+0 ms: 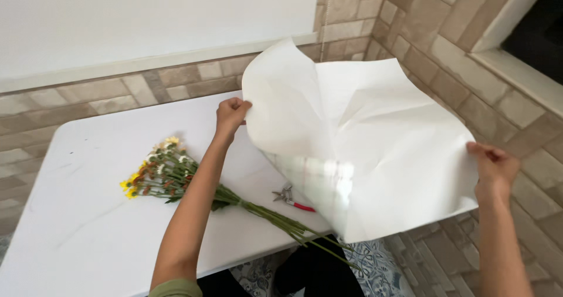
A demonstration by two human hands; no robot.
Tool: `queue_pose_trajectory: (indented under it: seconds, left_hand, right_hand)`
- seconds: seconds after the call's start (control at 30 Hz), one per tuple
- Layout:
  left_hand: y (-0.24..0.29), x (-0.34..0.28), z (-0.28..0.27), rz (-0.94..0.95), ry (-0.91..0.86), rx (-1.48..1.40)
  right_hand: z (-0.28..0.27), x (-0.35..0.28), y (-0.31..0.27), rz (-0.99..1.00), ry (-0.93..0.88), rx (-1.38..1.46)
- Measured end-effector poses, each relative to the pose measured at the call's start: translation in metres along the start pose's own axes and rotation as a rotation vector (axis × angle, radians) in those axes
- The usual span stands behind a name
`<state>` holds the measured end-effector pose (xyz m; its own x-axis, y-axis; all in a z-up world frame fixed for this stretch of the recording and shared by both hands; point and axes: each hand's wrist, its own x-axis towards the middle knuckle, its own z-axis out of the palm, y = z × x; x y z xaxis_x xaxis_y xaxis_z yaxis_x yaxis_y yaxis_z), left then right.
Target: The person wraps flowers in paper and secures them with a ribbon. The person uses scissors and a tape dispenser to prepare the materials, then places the flowers onto a sheet of paper and folds it around them. The person finishes by tying a silver ribbon around the base of the bouquet.
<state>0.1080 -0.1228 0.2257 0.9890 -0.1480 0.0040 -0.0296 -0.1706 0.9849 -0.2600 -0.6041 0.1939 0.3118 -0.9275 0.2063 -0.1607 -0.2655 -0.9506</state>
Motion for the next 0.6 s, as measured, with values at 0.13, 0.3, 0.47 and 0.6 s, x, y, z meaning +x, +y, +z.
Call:
queue_pose_trajectory:
  seconds: [0.13, 0.3, 0.47, 0.6]
  left_hand:
    - [-0.048, -0.013, -0.090, 0.027, 0.053, 0.050]
    - [-0.085, -0.059, -0.166, 0.066, 0.325, 0.218]
    - [-0.147, -0.075, -0.202, 0.104, 0.407, 0.212]
    - [-0.165, -0.094, -0.221, 0.055, 0.416, 0.192]
  right_hand:
    - [0.031, -0.042, 0.026, -0.012, -0.064, 0.004]
    - [0.067, -0.092, 0.043, 0.108, -0.197, 0.037]
    - [0.090, -0.117, 0.048, 0.177, -0.260, -0.004]
    - [0.096, -0.113, 0.067, 0.205, -0.288, -0.051]
